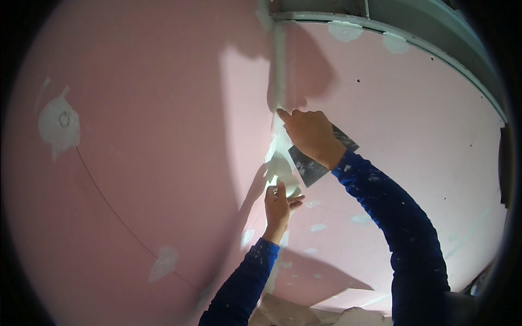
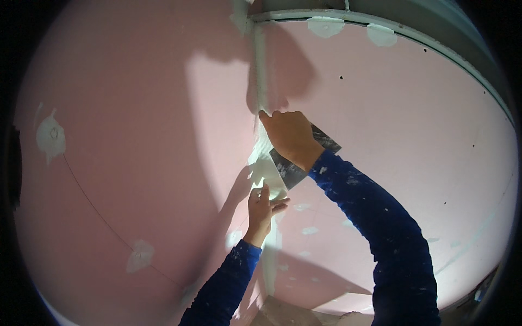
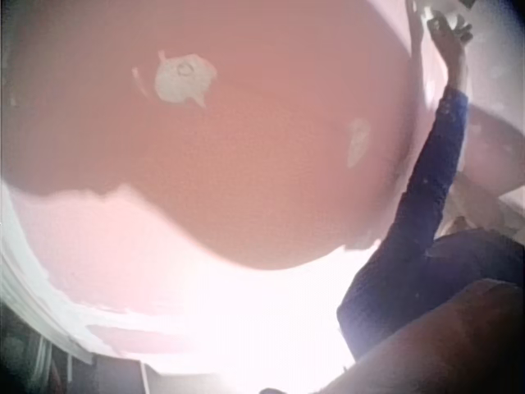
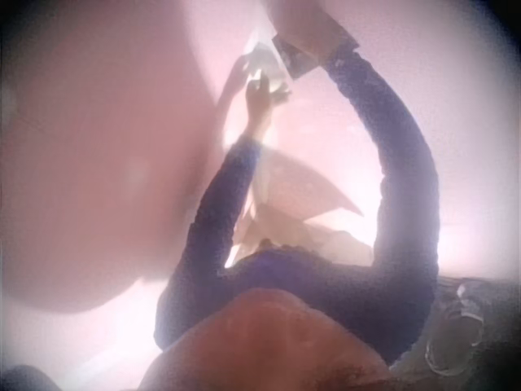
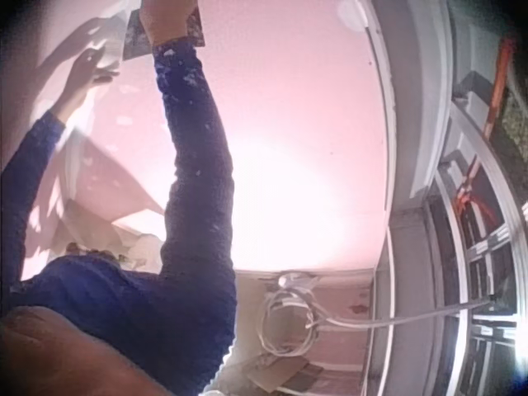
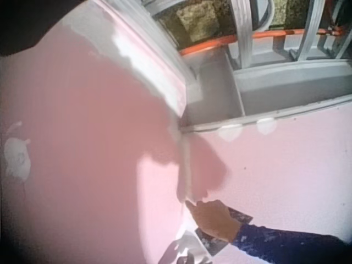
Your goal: The person applies white joint compound to the seams and screw indentations on pink drywall using a putty knife and a hawk. They repeatedly scoop compound from the hawk and spread it along the wall seams and over fastener heads.
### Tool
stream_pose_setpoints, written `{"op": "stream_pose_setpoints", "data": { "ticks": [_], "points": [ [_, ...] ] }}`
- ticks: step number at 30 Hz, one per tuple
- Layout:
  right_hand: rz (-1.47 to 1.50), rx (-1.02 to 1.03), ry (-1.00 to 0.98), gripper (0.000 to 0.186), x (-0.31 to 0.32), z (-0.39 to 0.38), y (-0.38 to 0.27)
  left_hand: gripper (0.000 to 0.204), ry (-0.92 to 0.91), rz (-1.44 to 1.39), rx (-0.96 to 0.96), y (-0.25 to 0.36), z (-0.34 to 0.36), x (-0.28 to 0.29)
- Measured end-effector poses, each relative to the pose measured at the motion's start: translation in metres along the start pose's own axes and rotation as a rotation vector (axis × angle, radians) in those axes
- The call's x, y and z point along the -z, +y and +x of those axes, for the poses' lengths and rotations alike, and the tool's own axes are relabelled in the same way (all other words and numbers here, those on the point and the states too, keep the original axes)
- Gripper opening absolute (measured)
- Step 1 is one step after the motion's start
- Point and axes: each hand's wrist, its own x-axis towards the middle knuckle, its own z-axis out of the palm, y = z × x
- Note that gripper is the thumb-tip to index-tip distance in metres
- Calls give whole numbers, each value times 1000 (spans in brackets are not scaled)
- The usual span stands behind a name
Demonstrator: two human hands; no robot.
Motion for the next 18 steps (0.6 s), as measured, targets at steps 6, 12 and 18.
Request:
{"op": "stream_pose_setpoints", "data": {
  "ticks": [6,12,18],
  "points": [
    [45,15,102,34,-16,3,-3,43,-27,-9,-41,1,-1,1],
    [354,-57,190,27,4,-28,10,55,-31,39,-110,0,-3,0],
    [1949,-1146,-509,41,-85,-305,2,53,-58,80,-72,5,-4,6]
  ]
}}
